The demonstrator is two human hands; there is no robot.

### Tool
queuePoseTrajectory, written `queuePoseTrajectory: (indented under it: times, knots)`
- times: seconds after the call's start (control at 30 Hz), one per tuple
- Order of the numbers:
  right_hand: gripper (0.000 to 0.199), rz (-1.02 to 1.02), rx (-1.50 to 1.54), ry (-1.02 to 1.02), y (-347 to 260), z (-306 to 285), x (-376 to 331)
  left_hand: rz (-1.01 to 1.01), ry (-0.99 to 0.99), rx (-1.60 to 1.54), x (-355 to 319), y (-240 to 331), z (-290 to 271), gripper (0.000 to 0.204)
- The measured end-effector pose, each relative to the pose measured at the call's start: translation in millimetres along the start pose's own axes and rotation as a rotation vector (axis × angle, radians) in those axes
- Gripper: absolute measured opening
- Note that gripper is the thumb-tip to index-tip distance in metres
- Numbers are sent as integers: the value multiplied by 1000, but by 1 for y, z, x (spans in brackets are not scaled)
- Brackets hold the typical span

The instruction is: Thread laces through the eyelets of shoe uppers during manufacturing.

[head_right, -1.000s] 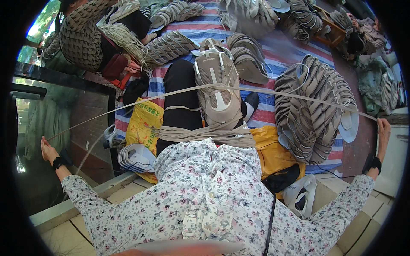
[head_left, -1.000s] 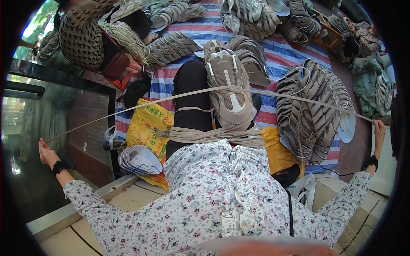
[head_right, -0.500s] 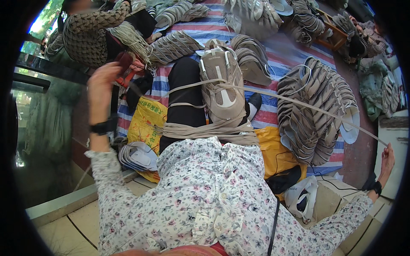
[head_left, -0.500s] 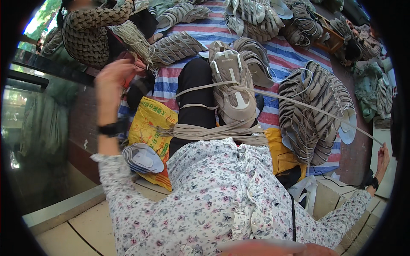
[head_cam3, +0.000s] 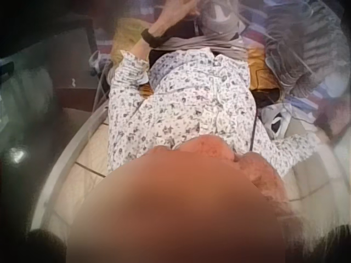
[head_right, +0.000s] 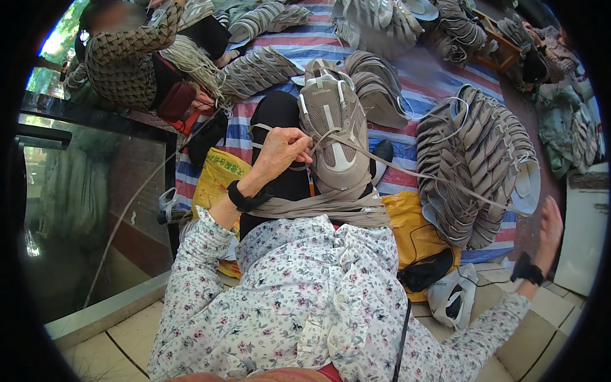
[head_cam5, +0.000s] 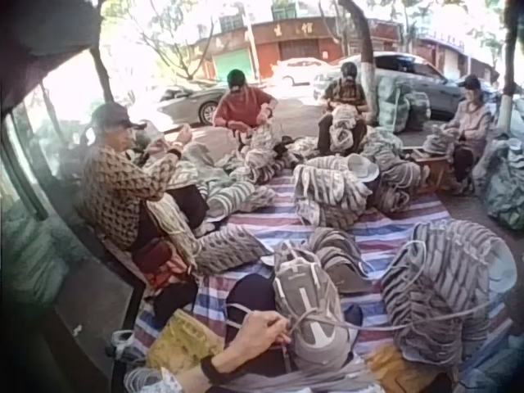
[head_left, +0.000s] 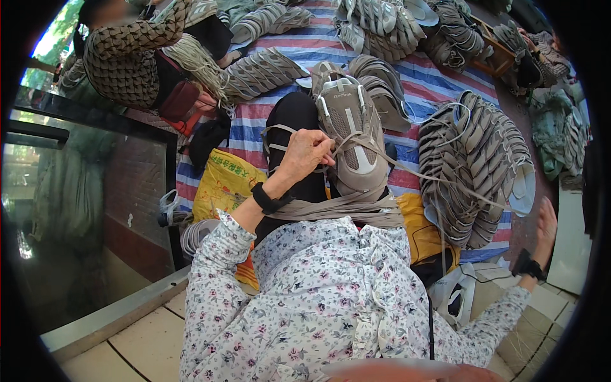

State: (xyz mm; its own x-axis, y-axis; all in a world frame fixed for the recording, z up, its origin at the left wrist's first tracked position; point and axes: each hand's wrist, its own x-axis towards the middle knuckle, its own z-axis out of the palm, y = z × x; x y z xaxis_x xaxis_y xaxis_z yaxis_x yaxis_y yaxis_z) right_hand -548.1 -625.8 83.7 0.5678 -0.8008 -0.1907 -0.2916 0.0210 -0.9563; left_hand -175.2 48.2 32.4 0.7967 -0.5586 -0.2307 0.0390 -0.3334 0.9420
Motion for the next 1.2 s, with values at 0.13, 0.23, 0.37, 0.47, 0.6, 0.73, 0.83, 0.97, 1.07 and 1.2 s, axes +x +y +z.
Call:
queuePoseTrajectory:
  times: [0.13,0.23,0.37,0.47,0.6,0.73,0.83,0.97,1.07,1.2]
  knots:
    - [28,-52,-76,-306,-10,219,-47,-10,-15,-74,6,-9,-2,24]
    - [15,-43,-81,-462,-22,342,-85,-61,-47,-51,7,-7,-4,24]
    - [10,-52,-36,-633,-37,427,-120,-132,-46,-90,7,0,-4,25]
    - [10,-37,-6,-733,-45,456,-133,-155,-50,-134,10,3,-1,25]
    - [11,-29,21,-842,-41,479,-132,-218,-17,-200,13,7,-4,24]
    - [9,-80,-23,-907,-38,496,-129,-41,119,205,6,16,12,21]
    - [11,-190,-150,-944,-44,507,-131,311,317,776,4,23,24,22]
    - [12,-380,-289,-914,-41,516,-124,260,276,812,11,29,21,20]
    - [9,-596,-464,-893,-53,524,-127,163,200,642,14,25,14,19]
    - [7,-918,-729,-783,-58,543,-137,201,171,661,14,25,12,23]
